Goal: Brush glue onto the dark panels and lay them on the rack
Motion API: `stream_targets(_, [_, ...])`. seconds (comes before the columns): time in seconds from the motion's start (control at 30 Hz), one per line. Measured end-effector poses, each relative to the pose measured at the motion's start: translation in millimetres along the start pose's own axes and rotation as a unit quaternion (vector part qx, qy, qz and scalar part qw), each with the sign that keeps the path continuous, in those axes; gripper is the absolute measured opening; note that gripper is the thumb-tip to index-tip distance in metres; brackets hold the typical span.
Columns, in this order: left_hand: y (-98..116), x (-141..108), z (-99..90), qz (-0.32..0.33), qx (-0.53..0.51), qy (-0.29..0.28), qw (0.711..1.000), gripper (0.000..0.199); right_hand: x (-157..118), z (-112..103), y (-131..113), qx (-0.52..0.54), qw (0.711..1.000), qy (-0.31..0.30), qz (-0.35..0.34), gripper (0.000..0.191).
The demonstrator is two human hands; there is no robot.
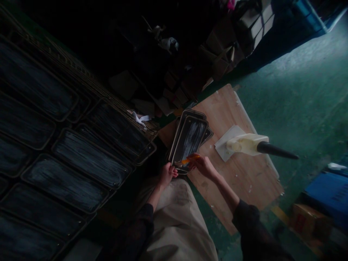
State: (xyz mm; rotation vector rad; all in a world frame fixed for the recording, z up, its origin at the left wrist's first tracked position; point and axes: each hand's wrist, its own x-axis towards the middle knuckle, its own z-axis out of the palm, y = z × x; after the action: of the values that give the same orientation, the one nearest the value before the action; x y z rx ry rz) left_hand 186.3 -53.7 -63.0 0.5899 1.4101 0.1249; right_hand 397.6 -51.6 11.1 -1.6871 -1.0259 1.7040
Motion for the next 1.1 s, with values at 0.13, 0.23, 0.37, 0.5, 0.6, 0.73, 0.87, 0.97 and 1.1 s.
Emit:
stream_targets(0.13, [5.0, -0.6, -0.3, 0.005, 0.036, -0.012, 0.999, 0.023, 39.1, -18.8, 3.1, 0.009, 0.997, 0.076, -0.029, 0.033])
stream_targets(0.23, [6.8, -0.2, -0.6, -0.003, 0.054, -0.012, 0.998, 0.023, 57.3, -33.2, -1.3, -0.028, 0.977, 0.193, -0.082, 0.03])
stream_targets(0.37, [2.7, 2.5, -1.5, -0.01, 0.069, -0.014, 0.997, 0.016, 70.6, -46.7, -14.3, -0.142, 0.935, 0.293, -0.144, 0.027])
stream_targets(0.5, [-1.7, 6.2, -2.1, -0.019, 0.062, -0.018, 0.998, 0.011, 68.3, -41.7, -18.0, -0.268, 0.911, 0.257, -0.181, 0.026])
stream_targets(0.6, [0.1, 5.6, -1.9, -0.026, 0.063, -0.005, 0.998, 0.015, 46.5, -23.6, -9.9, -0.324, 0.91, 0.185, -0.182, 0.026])
stream_targets(0.73, [6.2, 0.2, -2.3, -0.008, 0.075, -0.011, 0.997, 0.015, 2.9, -3.4, -2.6, -0.316, 0.933, 0.058, -0.161, 0.023])
stream_targets(0.87, [6.8, -2.2, -2.1, 0.003, 0.066, -0.008, 0.998, 0.016, -3.7, -18.9, -17.2, -0.219, 0.965, 0.085, -0.116, 0.024])
stream_targets(0.97, [3.2, -0.5, -1.9, 0.007, 0.072, -0.001, 0.997, 0.02, 26.5, -46.0, -32.0, -0.235, 0.942, 0.192, -0.142, 0.026])
stream_targets(1.1, [1.4, 1.4, -1.3, 0.002, 0.072, -0.002, 0.997, 0.021, 61.4, -62.4, -32.9, -0.342, 0.901, 0.187, -0.191, 0.027])
